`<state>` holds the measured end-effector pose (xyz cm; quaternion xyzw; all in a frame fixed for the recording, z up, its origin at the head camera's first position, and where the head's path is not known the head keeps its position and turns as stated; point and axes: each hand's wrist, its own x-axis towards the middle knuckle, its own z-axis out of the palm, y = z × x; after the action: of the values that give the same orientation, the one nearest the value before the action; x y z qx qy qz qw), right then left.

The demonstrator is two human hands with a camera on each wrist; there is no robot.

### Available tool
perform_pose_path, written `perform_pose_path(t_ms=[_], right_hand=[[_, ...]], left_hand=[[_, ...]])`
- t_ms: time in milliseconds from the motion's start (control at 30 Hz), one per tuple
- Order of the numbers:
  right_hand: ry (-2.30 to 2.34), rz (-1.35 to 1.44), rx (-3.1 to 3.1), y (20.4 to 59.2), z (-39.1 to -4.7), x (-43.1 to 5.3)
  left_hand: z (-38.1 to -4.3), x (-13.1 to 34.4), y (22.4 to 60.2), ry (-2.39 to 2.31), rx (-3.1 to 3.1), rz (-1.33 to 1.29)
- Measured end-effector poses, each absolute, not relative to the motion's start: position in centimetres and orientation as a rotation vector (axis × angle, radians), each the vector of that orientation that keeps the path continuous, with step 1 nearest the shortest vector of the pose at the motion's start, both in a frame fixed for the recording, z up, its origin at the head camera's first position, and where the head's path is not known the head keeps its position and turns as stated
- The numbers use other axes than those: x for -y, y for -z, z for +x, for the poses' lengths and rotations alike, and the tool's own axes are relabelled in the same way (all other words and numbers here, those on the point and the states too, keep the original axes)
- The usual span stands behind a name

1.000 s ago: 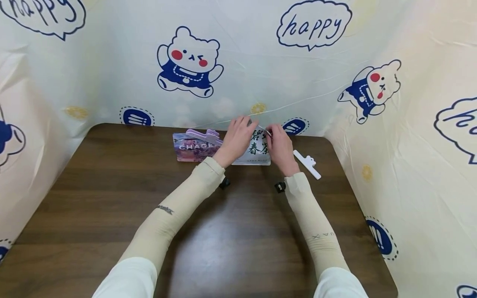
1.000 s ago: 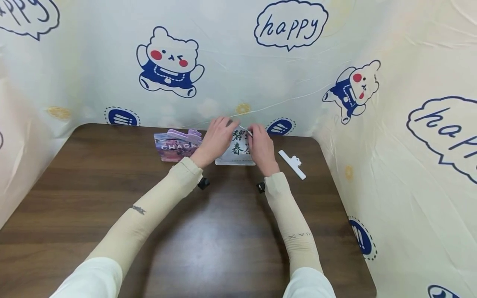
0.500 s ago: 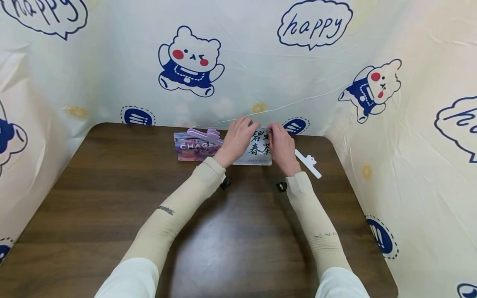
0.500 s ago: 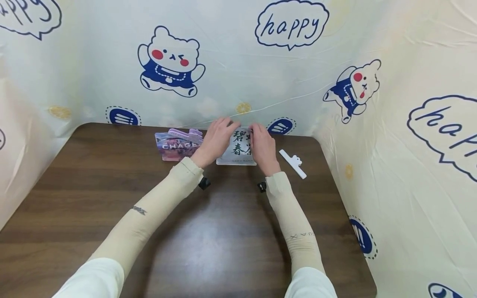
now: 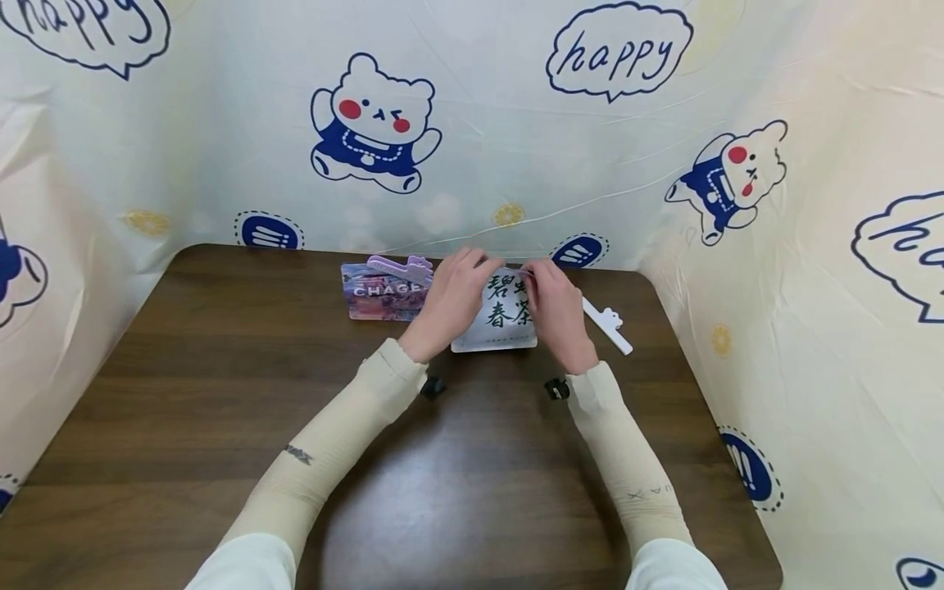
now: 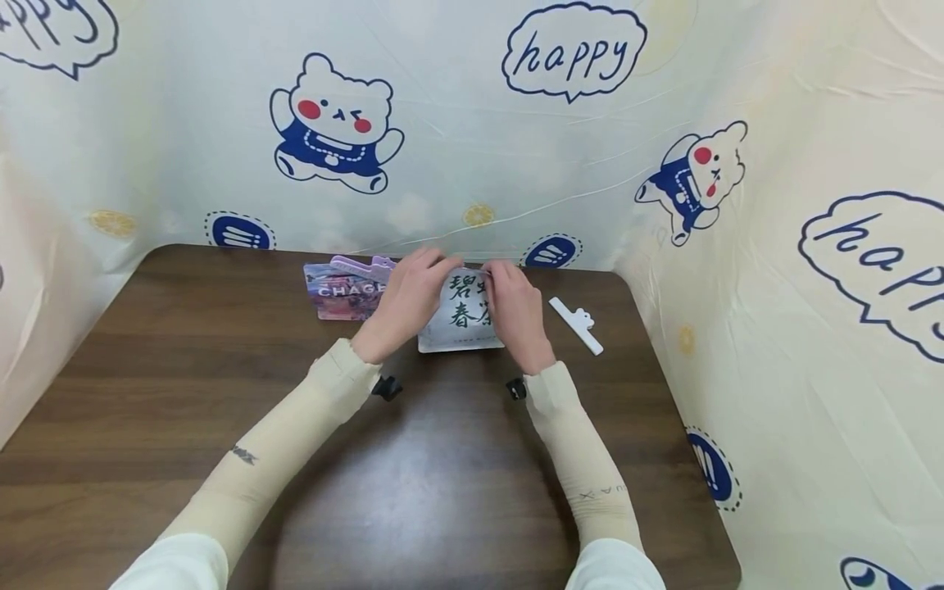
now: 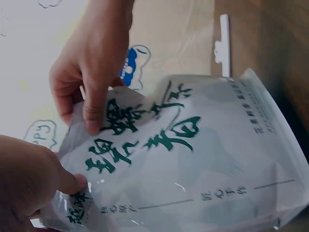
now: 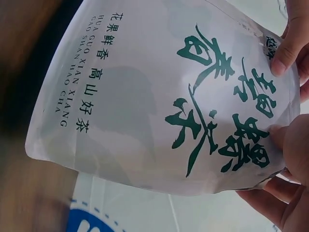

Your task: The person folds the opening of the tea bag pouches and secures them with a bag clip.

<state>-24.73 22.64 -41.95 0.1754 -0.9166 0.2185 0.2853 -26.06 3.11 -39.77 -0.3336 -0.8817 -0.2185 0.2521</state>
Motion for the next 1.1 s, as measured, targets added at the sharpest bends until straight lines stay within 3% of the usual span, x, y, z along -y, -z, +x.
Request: perform_pose_path(t_ms=[533, 1100], right_hand=[[-0.629, 0.757, 2.321, 43.8, -23.0, -18.7], [-0.845, 0.817, 2.277, 44.4, -22.7, -17.7]], left_hand=[[-22.9, 2.2, 40.9, 0.682, 2.427, -0.844], [-23.0, 4.1, 41.4, 0.682, 2.373, -0.865]])
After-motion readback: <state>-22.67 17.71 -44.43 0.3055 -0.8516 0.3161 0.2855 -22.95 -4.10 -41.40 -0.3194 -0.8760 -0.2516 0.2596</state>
